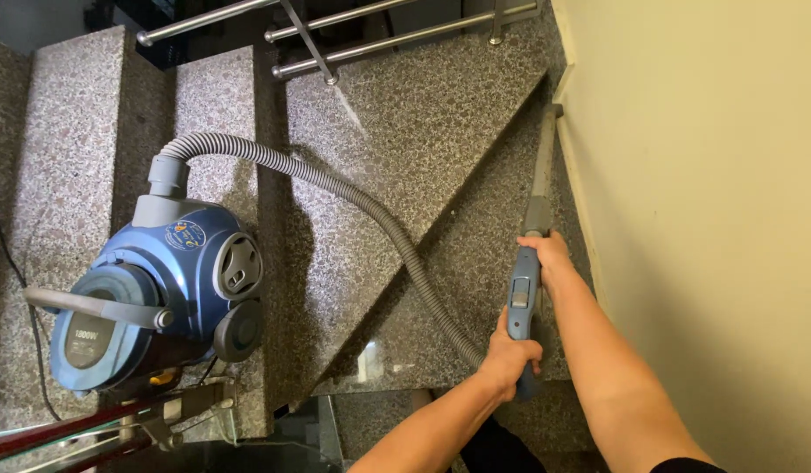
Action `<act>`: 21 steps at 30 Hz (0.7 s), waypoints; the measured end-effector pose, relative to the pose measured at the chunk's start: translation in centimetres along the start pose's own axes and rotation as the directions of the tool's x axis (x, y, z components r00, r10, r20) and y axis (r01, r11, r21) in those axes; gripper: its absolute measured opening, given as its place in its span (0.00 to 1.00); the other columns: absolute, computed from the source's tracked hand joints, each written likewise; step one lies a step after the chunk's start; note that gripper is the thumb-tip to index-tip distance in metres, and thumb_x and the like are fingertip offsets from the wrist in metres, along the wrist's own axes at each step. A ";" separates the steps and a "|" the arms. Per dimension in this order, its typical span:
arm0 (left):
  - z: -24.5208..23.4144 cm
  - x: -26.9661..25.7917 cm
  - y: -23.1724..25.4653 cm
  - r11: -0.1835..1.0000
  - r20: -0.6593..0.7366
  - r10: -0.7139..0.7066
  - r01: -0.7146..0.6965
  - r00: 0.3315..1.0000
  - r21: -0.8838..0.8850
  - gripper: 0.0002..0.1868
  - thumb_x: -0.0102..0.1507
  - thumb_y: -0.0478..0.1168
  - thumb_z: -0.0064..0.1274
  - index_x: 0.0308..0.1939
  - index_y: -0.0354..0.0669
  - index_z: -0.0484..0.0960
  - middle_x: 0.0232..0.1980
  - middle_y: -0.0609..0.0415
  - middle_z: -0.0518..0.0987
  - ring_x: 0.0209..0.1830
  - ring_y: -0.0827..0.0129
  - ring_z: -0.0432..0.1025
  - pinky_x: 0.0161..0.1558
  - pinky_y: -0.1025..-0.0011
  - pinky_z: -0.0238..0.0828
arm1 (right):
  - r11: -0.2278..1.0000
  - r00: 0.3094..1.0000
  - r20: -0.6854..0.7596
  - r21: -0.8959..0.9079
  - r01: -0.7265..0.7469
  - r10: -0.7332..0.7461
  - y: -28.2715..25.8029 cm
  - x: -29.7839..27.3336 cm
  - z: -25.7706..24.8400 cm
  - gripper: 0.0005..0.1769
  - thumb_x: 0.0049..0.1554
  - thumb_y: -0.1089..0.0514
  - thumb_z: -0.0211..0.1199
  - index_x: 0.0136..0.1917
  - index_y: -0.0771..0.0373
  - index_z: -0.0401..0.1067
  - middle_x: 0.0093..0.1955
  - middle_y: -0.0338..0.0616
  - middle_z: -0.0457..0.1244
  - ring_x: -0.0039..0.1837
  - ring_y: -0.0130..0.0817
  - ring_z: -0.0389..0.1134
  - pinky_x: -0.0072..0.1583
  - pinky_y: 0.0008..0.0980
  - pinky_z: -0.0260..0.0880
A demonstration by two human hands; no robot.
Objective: Vacuuming the steps of a granite staircase using a canister vacuum and attachments.
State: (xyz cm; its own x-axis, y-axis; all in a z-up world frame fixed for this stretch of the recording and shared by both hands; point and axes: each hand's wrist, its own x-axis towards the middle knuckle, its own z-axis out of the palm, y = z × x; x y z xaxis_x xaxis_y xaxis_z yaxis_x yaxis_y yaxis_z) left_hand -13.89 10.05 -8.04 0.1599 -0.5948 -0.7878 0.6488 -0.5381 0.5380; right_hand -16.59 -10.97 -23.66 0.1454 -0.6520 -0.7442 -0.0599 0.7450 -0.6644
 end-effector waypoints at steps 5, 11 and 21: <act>-2.3 -2.5 0.0 0.999 0.001 -0.002 0.002 1.000 0.053 0.60 0.47 0.23 0.52 0.82 0.52 0.48 0.29 0.52 0.74 0.18 0.67 0.67 0.23 0.68 0.66 | 0.996 1.000 0.011 0.081 0.027 -0.028 2.2 -2.6 0.5 0.31 0.44 0.66 0.72 0.61 0.69 0.67 0.46 0.53 0.66 0.40 0.46 0.68 0.39 0.49 0.71; -6.1 -5.4 0.9 0.992 0.024 0.011 -0.014 1.000 0.126 0.57 0.46 0.24 0.51 0.81 0.50 0.54 0.28 0.54 0.74 0.16 0.68 0.66 0.21 0.68 0.65 | 0.990 0.995 -0.083 0.126 0.063 -0.053 5.9 -4.3 2.5 0.29 0.43 0.66 0.73 0.58 0.66 0.69 0.46 0.49 0.67 0.41 0.41 0.69 0.41 0.45 0.72; -13.2 -10.6 4.7 0.946 0.051 -0.068 0.049 0.996 0.321 0.56 0.46 0.24 0.51 0.80 0.50 0.55 0.25 0.52 0.74 0.15 0.68 0.65 0.20 0.68 0.65 | 0.954 0.982 -0.182 0.299 0.013 0.044 8.3 -11.6 7.7 0.24 0.45 0.66 0.73 0.53 0.69 0.66 0.41 0.53 0.65 0.38 0.46 0.68 0.38 0.51 0.72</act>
State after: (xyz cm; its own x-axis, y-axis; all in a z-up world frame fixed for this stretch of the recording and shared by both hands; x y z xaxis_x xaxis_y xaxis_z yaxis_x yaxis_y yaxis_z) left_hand -2.73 21.65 -1.14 0.0772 -0.5861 -0.8066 0.3829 -0.7295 0.5667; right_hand -11.15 3.82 -20.03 -0.0393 -0.6335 -0.7728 0.2403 0.7447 -0.6227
